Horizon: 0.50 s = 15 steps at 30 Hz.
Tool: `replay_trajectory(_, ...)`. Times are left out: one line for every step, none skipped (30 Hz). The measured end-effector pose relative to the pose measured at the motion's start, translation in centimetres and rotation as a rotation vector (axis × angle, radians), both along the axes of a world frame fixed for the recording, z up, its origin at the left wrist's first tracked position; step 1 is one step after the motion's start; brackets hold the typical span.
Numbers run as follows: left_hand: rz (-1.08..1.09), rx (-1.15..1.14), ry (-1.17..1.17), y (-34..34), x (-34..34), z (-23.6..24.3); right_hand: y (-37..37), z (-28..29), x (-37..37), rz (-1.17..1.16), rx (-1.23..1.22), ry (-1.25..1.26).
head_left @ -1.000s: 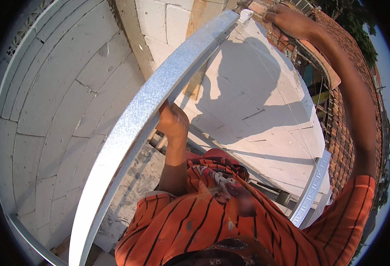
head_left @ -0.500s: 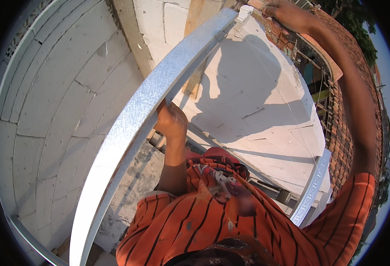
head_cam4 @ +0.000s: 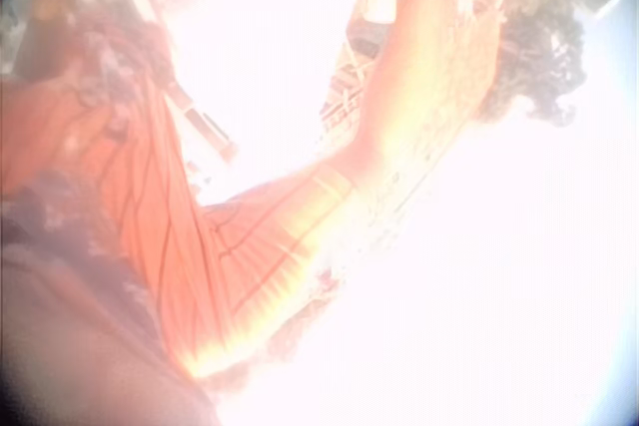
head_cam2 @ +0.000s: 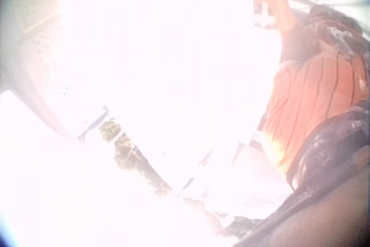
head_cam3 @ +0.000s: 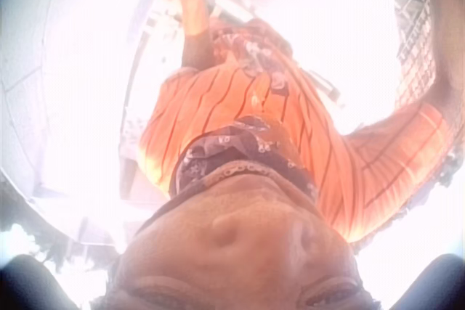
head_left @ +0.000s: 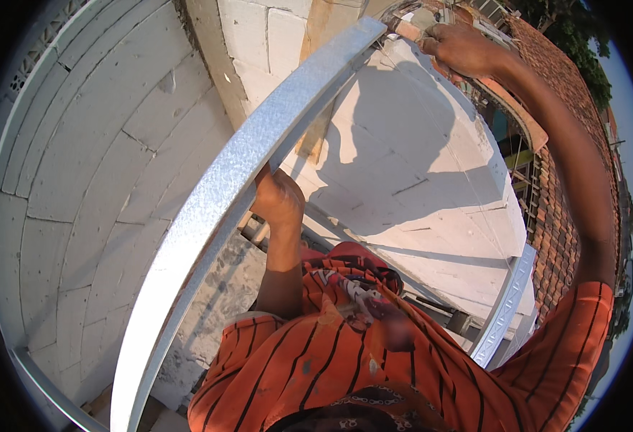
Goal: The person positions a long metal truss onto a roof frame and secures it using a hammer and nails. They repeatedly adjust the truss alignment and hammer nails into the connection points to fasten the structure.
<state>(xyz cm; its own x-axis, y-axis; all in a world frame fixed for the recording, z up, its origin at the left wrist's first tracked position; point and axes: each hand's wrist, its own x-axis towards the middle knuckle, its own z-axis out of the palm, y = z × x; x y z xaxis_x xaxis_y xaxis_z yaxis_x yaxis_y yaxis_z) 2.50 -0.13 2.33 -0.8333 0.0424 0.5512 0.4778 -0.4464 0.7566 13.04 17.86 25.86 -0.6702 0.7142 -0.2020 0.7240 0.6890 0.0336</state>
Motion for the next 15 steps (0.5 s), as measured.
replay_trajectory(-0.019,0.021,-0.04,0.0,0.2,0.1,1.7,0.1,1.7,0.1,-0.033,0.06)
replay_trajectory(-0.038,0.041,-0.077,0.1,0.3,0.2,3.4,0.2,3.5,0.201,-0.068,0.117)
replay_trajectory(-0.222,0.28,-0.233,0.5,0.6,0.9,5.4,0.4,3.8,0.104,-0.047,0.099)
replay_trajectory(-0.229,0.304,-0.255,0.6,0.6,0.9,6.4,0.3,3.6,0.023,-0.033,0.08)
replay_trajectory(-0.238,0.322,-0.28,0.5,0.6,0.9,6.5,-0.6,3.8,0.031,0.08,0.234)
replay_trajectory(-0.085,0.129,-0.169,0.6,0.5,0.3,6.6,-1.4,3.7,0.083,0.108,0.116)
replay_trajectory(0.014,-0.031,-0.063,0.6,0.4,-0.1,6.7,-2.2,3.6,0.133,0.137,-0.002)
replay_trajectory(0.127,-0.176,0.043,0.5,0.3,-0.5,7.0,-2.7,4.0,0.156,0.114,0.012)
replay_trajectory(0.192,-0.29,0.141,0.1,0.1,-0.6,7.0,-3.0,4.0,0.185,0.089,0.026)
replay_trajectory(0.164,-0.249,0.137,0.1,0.1,-0.5,6.8,-3.2,3.8,0.213,0.068,0.041)
replay_trajectory(0.134,-0.208,0.131,0.1,0.1,-0.3,6.7,-1.9,3.9,0.107,-0.006,0.091)
replay_trajectory(0.011,-0.011,0.022,0.4,0.3,0.2,6.0,-0.5,3.8,0.0,-0.08,0.139)
replay_trajectory(0.012,0.009,0.023,0.6,0.3,0.2,6.9,0.3,3.9,0.066,-0.044,0.163)
replay_trajectory(0.011,0.021,0.019,0.4,0.5,0.1,6.6,-0.1,4.0,0.063,-0.009,0.209)
replay_trajectory(0.143,-0.15,0.137,0.3,0.2,-0.4,6.3,-1.1,4.0,0.069,0.02,0.266)
